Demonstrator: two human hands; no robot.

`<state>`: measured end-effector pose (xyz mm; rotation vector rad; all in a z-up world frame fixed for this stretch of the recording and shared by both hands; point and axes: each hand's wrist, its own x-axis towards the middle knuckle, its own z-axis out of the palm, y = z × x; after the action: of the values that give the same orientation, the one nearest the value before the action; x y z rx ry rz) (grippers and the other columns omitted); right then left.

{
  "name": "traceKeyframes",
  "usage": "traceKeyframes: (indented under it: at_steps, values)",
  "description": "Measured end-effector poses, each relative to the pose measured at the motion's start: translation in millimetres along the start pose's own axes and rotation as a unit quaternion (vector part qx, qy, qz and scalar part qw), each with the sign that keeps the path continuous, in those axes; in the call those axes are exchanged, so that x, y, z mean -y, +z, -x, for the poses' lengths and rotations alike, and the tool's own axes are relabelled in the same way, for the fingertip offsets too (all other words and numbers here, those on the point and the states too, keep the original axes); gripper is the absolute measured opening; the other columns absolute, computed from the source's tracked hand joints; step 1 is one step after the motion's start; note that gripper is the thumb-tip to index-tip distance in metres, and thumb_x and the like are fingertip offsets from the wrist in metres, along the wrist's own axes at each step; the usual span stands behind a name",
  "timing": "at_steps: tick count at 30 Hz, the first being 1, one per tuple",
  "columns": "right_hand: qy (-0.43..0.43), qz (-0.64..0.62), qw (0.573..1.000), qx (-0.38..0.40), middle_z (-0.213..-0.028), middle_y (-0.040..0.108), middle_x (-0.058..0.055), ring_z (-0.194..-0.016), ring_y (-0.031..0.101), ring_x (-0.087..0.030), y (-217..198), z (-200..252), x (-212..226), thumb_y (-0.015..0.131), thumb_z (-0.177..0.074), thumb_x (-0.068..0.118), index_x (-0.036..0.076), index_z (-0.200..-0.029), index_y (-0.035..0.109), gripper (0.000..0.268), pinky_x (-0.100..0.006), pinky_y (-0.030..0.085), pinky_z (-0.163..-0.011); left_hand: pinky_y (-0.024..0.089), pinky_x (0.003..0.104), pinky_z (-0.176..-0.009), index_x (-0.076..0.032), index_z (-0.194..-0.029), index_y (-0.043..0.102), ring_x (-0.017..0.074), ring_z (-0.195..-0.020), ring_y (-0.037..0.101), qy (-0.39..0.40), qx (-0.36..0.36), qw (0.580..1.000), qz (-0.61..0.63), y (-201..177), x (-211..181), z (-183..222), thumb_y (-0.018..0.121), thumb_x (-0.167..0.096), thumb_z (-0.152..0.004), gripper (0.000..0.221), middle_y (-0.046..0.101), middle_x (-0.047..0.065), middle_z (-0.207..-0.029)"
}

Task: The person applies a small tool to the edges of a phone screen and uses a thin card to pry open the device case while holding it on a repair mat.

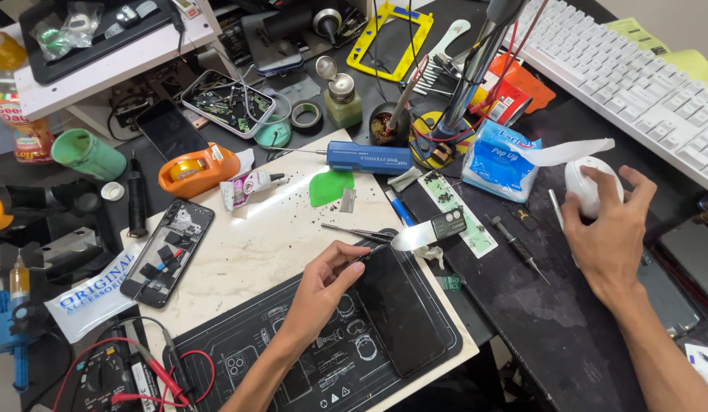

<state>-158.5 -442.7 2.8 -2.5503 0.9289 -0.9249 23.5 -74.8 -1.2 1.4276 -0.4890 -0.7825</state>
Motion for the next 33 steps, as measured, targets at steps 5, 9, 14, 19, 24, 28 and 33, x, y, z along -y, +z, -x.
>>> traceKeyframes:
  at_steps: [5, 9, 14, 19, 24, 28, 33]
  values:
    - [-0.041, 0.043, 0.998, -0.013, -0.142, 0.043, -0.026, -0.114, 0.054, -0.040, 2, 2, -5, 0.075, -0.098, 0.014, 0.009, -0.135, 0.066, 0.039, -0.048, 0.051, -0.098, 0.045, 0.026, -0.079, -0.003, -0.117, 0.067, 0.0068, -0.087, 0.056, 0.002, 0.009, 1.000, 0.004, -1, -1, -1, 0.063, -0.019, -0.098, 0.026, 0.067, 0.001, -0.094]
    - [-0.043, 0.071, 0.997, -0.009, -0.136, 0.043, -0.023, -0.115, 0.052, -0.038, 1, 3, -2, 0.078, -0.097, 0.014, 0.011, -0.135, 0.068, 0.040, -0.048, 0.051, -0.101, 0.045, 0.026, -0.079, -0.003, -0.118, 0.067, 0.0068, -0.088, 0.056, 0.002, 0.012, 1.000, 0.003, -1, -2, 0, 0.063, -0.020, -0.099, 0.026, 0.067, 0.002, -0.094]
    - [-0.039, 0.040, 0.998, -0.015, -0.138, 0.039, -0.023, -0.116, 0.053, -0.037, -6, -4, 14, 0.074, -0.101, 0.016, 0.010, -0.135, 0.066, 0.035, -0.048, 0.051, -0.101, 0.045, 0.026, -0.080, -0.003, -0.118, 0.067, 0.0068, -0.089, 0.057, 0.005, 0.012, 1.000, 0.007, -1, -3, 0, 0.063, -0.019, -0.098, 0.026, 0.069, 0.002, -0.096]
    - [0.017, -0.020, 0.999, 0.025, -0.138, 0.038, -0.026, -0.111, 0.051, -0.042, -7, -12, 26, 0.070, -0.095, 0.018, 0.008, -0.133, 0.063, 0.040, -0.051, 0.048, -0.090, 0.044, 0.026, -0.077, -0.003, -0.118, 0.068, 0.0074, -0.087, 0.056, -0.005, 0.006, 1.000, -0.003, -1, -2, 0, 0.063, -0.019, -0.098, 0.026, 0.068, 0.002, -0.094]
    - [-0.047, 0.067, 0.997, 0.005, -0.138, 0.039, -0.025, -0.122, 0.046, -0.043, 1, -6, 5, 0.074, -0.099, 0.015, 0.009, -0.135, 0.064, 0.038, -0.053, 0.048, -0.102, 0.045, 0.025, -0.078, -0.003, -0.117, 0.068, 0.0065, -0.085, 0.056, -0.010, 0.004, 1.000, -0.009, 0, -3, 0, 0.063, -0.020, -0.097, 0.026, 0.069, 0.001, -0.094]
    - [-0.031, 0.047, 0.998, 0.006, -0.139, 0.039, -0.026, -0.122, 0.046, -0.042, 5, -6, -2, 0.073, -0.100, 0.015, 0.009, -0.138, 0.064, 0.040, -0.052, 0.047, -0.100, 0.043, 0.025, -0.076, -0.003, -0.117, 0.068, 0.0067, -0.085, 0.055, -0.011, 0.003, 1.000, -0.008, -1, -1, -2, 0.064, -0.019, -0.098, 0.026, 0.068, 0.002, -0.093]
    - [-0.035, 0.048, 0.998, 0.006, -0.139, 0.039, -0.025, -0.118, 0.046, -0.040, 5, -4, -4, 0.074, -0.099, 0.015, 0.010, -0.135, 0.063, 0.038, -0.051, 0.045, -0.104, 0.044, 0.025, -0.077, -0.003, -0.118, 0.068, 0.0063, -0.086, 0.056, -0.005, 0.009, 1.000, -0.001, -1, -1, -1, 0.064, -0.019, -0.098, 0.027, 0.069, 0.002, -0.095]
